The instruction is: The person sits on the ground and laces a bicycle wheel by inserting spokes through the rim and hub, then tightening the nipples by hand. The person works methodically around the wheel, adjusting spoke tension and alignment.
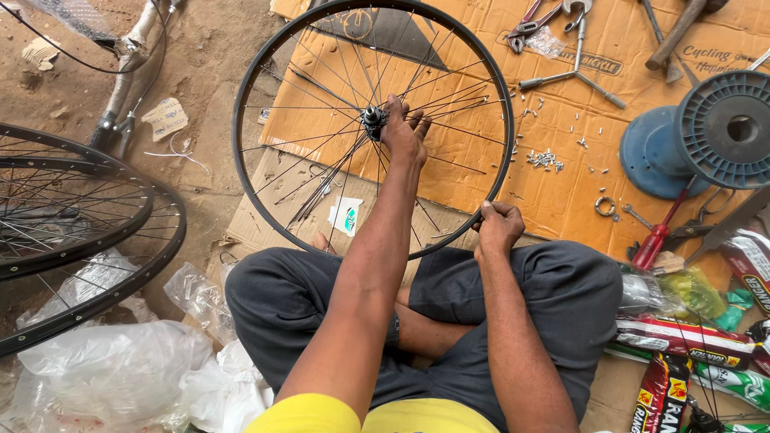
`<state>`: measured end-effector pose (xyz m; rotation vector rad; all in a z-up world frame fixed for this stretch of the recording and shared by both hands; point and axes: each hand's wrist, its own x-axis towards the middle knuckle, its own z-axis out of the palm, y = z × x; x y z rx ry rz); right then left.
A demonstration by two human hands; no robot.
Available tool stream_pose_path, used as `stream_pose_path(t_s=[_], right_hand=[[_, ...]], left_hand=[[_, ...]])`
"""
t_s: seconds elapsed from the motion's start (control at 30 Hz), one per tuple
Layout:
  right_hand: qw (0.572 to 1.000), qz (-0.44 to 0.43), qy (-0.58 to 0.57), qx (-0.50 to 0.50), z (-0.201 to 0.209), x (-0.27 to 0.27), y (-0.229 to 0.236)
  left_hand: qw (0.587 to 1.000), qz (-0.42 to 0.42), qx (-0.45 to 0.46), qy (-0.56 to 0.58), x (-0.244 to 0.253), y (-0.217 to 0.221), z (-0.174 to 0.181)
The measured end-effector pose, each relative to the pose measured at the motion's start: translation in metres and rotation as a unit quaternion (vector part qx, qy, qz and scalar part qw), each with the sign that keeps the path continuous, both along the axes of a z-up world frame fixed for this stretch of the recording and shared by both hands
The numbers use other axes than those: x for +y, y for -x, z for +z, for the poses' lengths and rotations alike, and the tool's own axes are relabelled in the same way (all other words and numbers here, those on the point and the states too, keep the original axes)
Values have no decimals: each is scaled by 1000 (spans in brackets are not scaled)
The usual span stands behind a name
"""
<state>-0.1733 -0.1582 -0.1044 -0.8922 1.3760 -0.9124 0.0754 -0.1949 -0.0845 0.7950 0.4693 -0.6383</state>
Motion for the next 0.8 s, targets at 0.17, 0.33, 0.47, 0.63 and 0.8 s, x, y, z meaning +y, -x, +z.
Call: stream_pose_path(t_s=[0.17, 0.33, 0.47, 0.63, 0.8], right_hand=[[1000, 14, -11, 14, 17, 5, -2], [998, 30, -3, -63, 21, 27, -6], [993, 23, 68, -98, 27, 34, -17], [993, -9, 89, -79, 17, 32, -13], [992, -27, 86, -86, 6, 25, -13]], left_hand=[[998, 32, -50, -33, -16, -2, -5], [992, 33, -117, -17, -6, -15, -30], [994, 35, -84, -52, -8, -32, -29], [990, 16, -65, -126, -10, -12, -27], [979, -70, -93, -166, 18, 28, -17]])
